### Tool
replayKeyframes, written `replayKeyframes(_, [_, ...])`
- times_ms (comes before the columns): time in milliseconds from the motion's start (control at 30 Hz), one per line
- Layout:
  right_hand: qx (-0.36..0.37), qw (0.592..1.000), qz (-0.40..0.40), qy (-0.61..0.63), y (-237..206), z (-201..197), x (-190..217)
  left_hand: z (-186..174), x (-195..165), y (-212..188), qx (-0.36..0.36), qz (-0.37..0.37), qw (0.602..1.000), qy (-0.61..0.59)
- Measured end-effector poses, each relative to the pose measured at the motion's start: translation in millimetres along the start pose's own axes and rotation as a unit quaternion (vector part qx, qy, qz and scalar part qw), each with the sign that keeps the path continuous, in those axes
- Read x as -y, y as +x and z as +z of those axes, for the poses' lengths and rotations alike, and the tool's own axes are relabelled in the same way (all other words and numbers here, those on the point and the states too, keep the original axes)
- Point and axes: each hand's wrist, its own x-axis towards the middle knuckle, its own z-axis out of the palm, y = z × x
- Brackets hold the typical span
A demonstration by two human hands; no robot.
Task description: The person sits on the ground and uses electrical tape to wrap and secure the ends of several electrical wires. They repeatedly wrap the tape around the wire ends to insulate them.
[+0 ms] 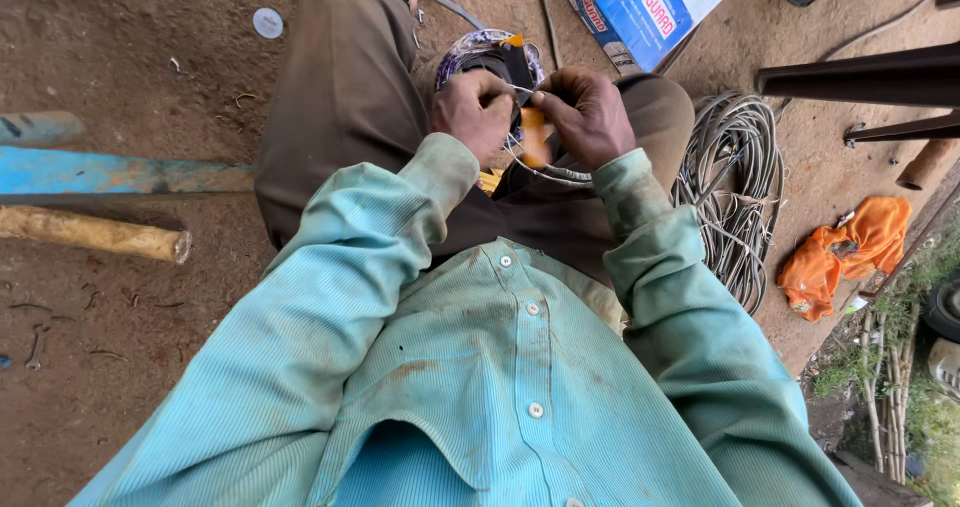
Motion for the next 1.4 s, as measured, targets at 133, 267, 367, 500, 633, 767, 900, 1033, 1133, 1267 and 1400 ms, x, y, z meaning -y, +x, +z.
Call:
replayKeyframes(133, [0.05,0.998,0.023,0.036,3,-2,-2,0,2,-3,0.118,-0.091,0.989,-0.012])
replayKeyframes(267, [0.066,0.994,0.036,0.075,5,-6,-9,4,11,4,0.204,-0.203,0.942,-0.171])
replayKeyframes(367, [0.062,0.995,0.034,0.071,5,-7,-15,15,24,5,0.223,-0.151,0.936,-0.226])
replayKeyframes(500, [0.08,0.991,0.039,0.098,6,-6,-14,26,39,10,0.207,-0.164,0.913,-0.31])
replayKeyframes(633, [0.061,0.998,0.002,-0.001,1,-5,-1,27,54,19,0.231,-0.211,0.902,-0.297])
replayKeyframes(767, [0.038,0.996,-0.058,-0.053,-9,-5,14,32,64,31,0.305,-0.179,0.871,-0.34])
replayKeyframes(900, [0.021,0.993,-0.08,-0.083,-14,-4,19,28,58,36,0.217,-0.077,0.954,-0.191])
replayKeyframes(1033, [0.007,0.996,-0.067,-0.052,-10,-5,2,9,14,16,0.164,0.078,0.983,-0.017])
replayKeyframes(1133, [-0.018,0.992,-0.123,-0.011,-3,-2,-14,-4,-41,-3,0.102,0.287,0.952,0.024])
replayKeyframes(1267, [-0.019,0.973,-0.231,-0.002,2,0,-21,-31,-92,-18,0.043,0.396,0.913,-0.089])
replayKeyframes(1400, [-0.024,0.928,-0.174,-0.328,-7,0,-10,-66,-90,-33,0.06,0.275,0.946,-0.164])
